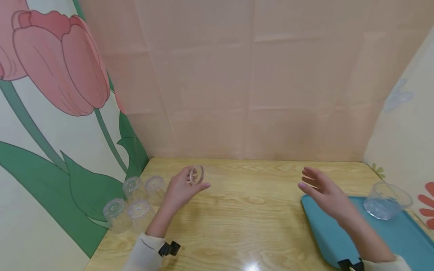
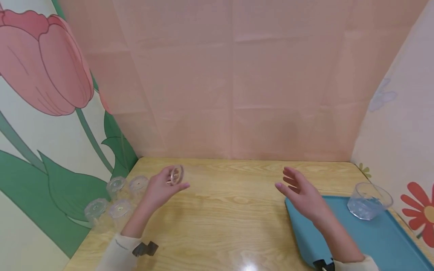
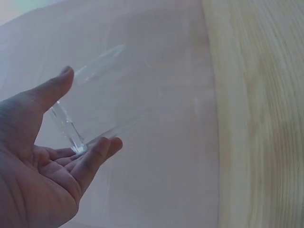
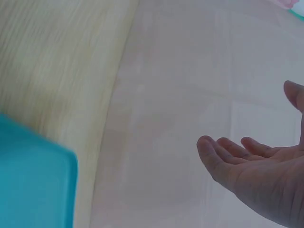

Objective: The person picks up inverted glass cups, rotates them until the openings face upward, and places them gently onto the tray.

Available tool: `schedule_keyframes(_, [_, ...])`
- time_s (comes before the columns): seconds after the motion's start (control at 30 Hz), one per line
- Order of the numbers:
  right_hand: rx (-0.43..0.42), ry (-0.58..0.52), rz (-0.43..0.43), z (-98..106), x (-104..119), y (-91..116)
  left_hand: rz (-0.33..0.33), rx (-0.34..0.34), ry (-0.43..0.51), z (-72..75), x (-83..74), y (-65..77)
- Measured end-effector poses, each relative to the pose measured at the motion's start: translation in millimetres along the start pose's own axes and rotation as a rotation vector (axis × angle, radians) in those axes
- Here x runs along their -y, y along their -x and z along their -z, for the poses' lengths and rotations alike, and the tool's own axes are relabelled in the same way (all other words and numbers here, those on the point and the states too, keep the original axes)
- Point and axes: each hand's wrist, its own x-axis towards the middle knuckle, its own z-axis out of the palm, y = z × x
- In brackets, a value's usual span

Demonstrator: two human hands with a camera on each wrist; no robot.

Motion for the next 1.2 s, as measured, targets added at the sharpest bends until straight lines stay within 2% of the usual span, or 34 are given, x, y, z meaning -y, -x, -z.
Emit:
schedule_keyframes(0.2, [0.061,-0.104,0.002,-18.8,4.7,-1.0,-0.057,0.028,0.140,-8.6,-1.7,4.1])
schedule_keyframes(0.4, [0.102,-0.187,0.010,-38.1,7.6,-4.1,-0.072,0.074,0.246,-15.6,-8.0,8.9])
schedule_keyframes(0.67, [0.105,-0.263,0.030,-54.4,16.1,-7.5,-0.083,0.138,0.421,-24.3,-15.0,13.7])
schedule_keyframes(0.8, [0.094,-0.333,0.048,-63.2,20.7,-9.5,-0.116,0.150,0.447,-28.6,-16.7,14.7])
schedule_keyframes(0.97, [0.087,-0.408,0.045,-71.1,26.9,-10.5,-0.117,0.149,0.462,-32.0,-19.1,14.5])
schedule_keyframes(1.2, [0.131,-0.499,0.059,-79.9,34.4,-12.0,-0.107,0.185,0.581,-36.0,-27.0,18.3])
